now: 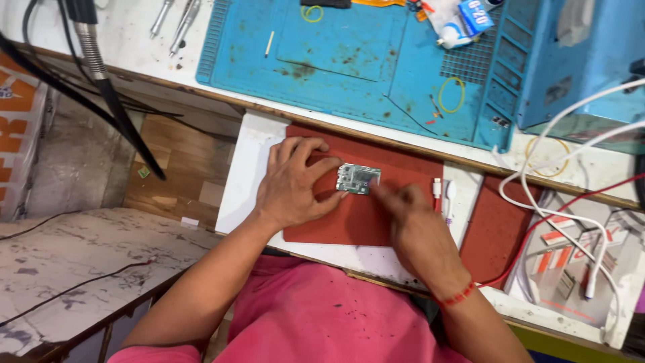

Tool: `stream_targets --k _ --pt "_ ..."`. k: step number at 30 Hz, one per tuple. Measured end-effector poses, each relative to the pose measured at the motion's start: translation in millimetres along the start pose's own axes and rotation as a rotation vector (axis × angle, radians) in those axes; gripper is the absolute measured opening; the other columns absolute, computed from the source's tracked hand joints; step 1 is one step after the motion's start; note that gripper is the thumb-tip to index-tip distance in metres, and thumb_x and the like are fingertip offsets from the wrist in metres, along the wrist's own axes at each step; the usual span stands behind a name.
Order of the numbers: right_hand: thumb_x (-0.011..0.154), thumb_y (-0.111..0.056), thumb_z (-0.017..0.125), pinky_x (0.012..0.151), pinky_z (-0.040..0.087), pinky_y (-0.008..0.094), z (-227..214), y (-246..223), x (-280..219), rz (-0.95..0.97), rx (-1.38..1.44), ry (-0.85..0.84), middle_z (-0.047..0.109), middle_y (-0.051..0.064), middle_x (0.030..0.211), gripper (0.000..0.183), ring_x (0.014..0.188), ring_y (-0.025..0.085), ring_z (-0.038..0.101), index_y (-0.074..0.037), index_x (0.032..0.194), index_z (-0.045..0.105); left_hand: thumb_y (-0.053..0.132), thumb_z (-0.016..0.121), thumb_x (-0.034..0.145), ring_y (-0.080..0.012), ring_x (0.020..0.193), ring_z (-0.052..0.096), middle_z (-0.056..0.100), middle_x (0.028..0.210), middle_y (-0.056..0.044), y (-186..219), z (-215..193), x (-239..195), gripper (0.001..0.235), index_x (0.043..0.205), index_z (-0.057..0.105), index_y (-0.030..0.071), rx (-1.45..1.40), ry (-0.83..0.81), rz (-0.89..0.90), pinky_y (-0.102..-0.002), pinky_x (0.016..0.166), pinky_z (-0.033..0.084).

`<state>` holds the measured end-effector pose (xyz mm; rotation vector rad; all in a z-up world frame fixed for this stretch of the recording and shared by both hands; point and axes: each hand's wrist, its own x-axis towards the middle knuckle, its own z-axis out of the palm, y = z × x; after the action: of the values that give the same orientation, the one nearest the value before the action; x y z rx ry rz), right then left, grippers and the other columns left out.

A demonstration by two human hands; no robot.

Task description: The person cleans a small circuit board with a toothbrush, then uses a hot air gun to heat the board's components. The person holds the board steady while directing hot air across its surface.

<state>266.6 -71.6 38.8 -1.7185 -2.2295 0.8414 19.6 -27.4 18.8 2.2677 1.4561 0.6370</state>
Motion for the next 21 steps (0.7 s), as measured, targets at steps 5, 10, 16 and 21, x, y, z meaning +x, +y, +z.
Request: stream_targets --k 5,10,16,21 --pt "0.086 0.002 0.046 0.068 0.056 0.049 1 -10 3 0.020 -0.031 -0.101 0.060 0.017 0.109 0.069 0.079 0.039 0.068 -0.023 0.150 0.056 0.042 0.087 0.070 -0.0305 0.122 0.049 0.058 0.128 -0.007 0 -3 0 0.051 0.113 0.073 0.018 0.013 0.023 0.034 -0.049 0.105 0.036" --pt "0.087 -0.001 0.046 0.068 0.056 0.049 11 -20 -6 0.109 -0.025 0.011 0.060 0.016 0.109 0.062 0.077 0.039 0.068 -0.020 0.145 0.054 0.042 0.088 0.067 -0.0317 0.122 0.047 0.056 0.125 -0.009 4 -1 2 0.055 0.113 0.072 0.015 0.026 -0.005 0.033 -0.050 0.103 0.035" --pt "0.089 -0.003 0.046 0.069 0.056 0.051 14 -41 -9 0.309 -0.029 0.033 0.061 0.014 0.110 0.065 0.077 0.040 0.069 -0.027 0.149 0.053 0.040 0.086 0.071 -0.0309 0.124 0.047 0.057 0.126 -0.008 0 2 -3 0.052 0.114 0.072 0.014 -0.003 0.023 0.059 -0.050 0.103 0.035" --pt "0.089 -0.003 0.048 0.071 0.056 0.052 21 -55 -12 0.230 0.019 0.139 0.064 0.013 0.117 0.058 0.077 0.042 0.069 -0.026 0.141 0.058 0.041 0.085 0.074 -0.0309 0.123 0.048 0.057 0.127 -0.008 -3 -1 -5 0.050 0.114 0.072 0.013 -0.033 0.022 0.075 -0.050 0.103 0.036"
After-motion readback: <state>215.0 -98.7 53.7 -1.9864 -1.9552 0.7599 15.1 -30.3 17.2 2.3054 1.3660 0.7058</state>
